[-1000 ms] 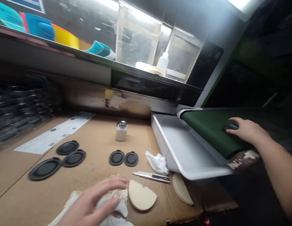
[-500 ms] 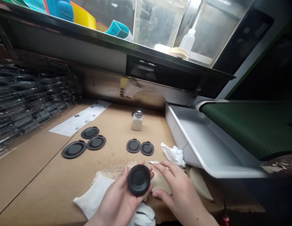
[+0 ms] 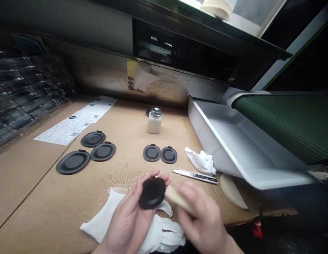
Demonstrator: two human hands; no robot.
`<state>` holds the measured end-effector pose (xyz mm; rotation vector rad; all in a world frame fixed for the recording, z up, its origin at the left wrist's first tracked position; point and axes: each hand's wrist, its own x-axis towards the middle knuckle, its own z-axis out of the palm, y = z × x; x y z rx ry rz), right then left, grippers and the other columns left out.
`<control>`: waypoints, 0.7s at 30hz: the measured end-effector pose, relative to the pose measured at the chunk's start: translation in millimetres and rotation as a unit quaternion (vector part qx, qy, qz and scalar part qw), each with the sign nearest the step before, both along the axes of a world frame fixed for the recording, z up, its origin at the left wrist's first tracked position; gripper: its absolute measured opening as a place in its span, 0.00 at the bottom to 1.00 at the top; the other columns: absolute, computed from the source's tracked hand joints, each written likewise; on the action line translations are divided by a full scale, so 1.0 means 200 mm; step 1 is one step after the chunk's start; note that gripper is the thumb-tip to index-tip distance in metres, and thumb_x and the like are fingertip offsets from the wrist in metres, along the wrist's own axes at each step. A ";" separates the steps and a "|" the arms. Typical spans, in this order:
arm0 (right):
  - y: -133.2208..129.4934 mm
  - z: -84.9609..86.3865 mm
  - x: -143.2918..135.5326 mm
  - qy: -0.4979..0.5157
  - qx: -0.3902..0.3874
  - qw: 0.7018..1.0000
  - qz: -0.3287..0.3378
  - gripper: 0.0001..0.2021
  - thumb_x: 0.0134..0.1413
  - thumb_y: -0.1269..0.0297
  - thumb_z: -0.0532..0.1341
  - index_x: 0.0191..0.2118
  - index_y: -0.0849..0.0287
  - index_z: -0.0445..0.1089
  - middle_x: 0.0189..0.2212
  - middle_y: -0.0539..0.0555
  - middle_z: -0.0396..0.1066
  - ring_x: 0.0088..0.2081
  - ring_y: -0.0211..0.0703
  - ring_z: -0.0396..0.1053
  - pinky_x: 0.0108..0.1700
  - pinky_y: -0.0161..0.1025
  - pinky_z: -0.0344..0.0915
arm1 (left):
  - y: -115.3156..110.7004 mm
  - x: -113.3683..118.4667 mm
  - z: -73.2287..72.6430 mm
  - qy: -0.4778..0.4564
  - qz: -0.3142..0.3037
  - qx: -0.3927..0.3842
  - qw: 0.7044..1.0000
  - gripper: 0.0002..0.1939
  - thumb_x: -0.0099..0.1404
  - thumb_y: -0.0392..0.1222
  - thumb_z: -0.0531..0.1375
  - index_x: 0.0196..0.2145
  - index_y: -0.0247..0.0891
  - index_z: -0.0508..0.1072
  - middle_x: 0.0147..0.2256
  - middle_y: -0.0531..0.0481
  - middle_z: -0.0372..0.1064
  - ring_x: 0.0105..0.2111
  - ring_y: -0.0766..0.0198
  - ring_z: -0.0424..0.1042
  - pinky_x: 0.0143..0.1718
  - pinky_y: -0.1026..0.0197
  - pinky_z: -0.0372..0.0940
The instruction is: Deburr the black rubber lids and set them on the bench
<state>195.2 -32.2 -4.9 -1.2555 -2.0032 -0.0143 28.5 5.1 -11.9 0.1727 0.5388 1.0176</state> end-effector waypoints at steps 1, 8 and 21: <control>0.00 -0.02 -0.03 -0.026 0.024 0.999 0.028 0.17 0.50 0.73 0.56 0.48 0.58 0.64 0.38 0.57 0.69 0.37 0.42 0.67 0.35 0.37 0.68 | 0.00 0.00 -0.01 0.005 0.000 0.005 1.000 0.18 0.64 0.47 0.51 0.44 0.33 0.71 0.48 0.36 0.70 0.54 0.50 0.62 0.58 0.48 0.48; 0.15 0.01 -0.09 -0.117 0.033 0.991 0.048 0.10 0.52 0.71 0.58 0.41 0.59 0.69 0.28 0.53 0.69 0.29 0.39 0.60 0.30 0.36 0.62 | 0.02 0.01 0.01 0.038 -0.001 0.002 0.999 0.17 0.65 0.47 0.51 0.43 0.34 0.72 0.47 0.41 0.70 0.54 0.51 0.61 0.57 0.49 0.52; 0.09 0.01 0.03 -0.007 -0.023 0.997 0.067 0.15 0.52 0.76 0.59 0.46 0.57 0.67 0.33 0.52 0.72 0.33 0.38 0.66 0.34 0.37 0.66 | 0.02 0.01 0.00 0.034 0.011 -0.025 0.999 0.16 0.64 0.46 0.52 0.42 0.33 0.72 0.49 0.39 0.69 0.54 0.49 0.61 0.56 0.48 0.55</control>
